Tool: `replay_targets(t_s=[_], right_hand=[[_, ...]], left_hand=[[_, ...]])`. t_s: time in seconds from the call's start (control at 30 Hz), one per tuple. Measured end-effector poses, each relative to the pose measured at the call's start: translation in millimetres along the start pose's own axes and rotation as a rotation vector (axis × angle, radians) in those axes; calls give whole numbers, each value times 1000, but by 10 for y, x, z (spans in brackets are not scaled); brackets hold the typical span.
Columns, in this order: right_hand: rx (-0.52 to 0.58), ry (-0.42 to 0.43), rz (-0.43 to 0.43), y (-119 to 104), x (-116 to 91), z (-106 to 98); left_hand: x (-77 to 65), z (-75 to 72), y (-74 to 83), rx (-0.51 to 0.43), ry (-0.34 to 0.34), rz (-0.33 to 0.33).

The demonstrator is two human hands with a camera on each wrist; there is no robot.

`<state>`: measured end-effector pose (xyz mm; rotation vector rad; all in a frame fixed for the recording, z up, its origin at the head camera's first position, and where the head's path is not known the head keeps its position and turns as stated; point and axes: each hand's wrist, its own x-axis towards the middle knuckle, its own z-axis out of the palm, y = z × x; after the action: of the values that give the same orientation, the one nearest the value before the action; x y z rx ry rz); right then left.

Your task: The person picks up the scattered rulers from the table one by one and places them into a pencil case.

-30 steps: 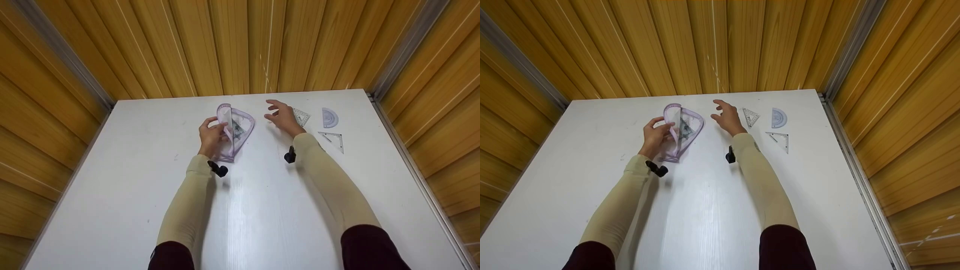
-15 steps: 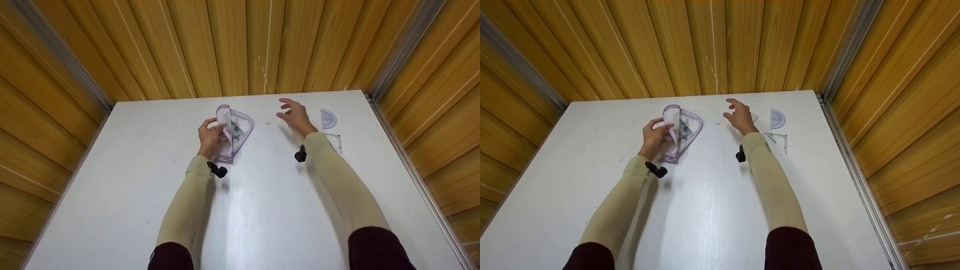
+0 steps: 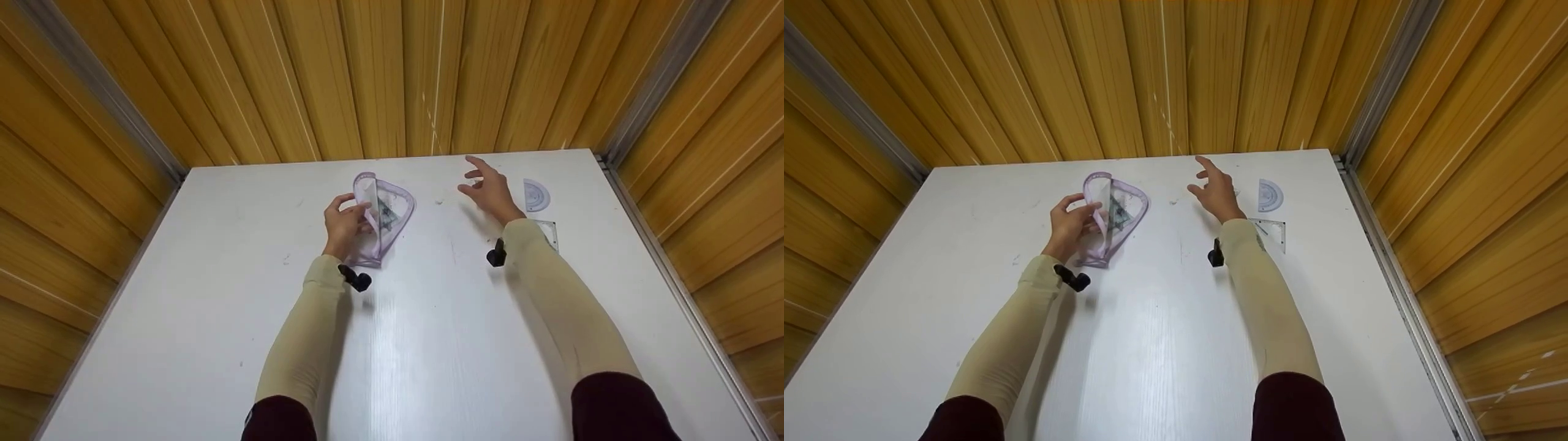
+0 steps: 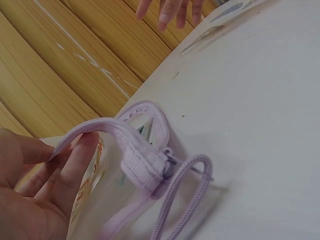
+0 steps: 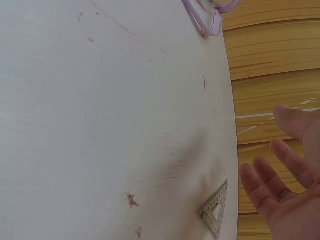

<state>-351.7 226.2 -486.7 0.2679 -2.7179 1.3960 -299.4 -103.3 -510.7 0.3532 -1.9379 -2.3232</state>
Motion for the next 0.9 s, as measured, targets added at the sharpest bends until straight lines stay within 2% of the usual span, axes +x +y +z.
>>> replay_targets(t_s=[0.37,0.9], right_hand=[[17,11,98,197,-17,-133],[-61,-21,116,432,-96,-442]], left_hand=[[2,3,-5,1,5,2],[10,19,-9,-9,1,-8]])
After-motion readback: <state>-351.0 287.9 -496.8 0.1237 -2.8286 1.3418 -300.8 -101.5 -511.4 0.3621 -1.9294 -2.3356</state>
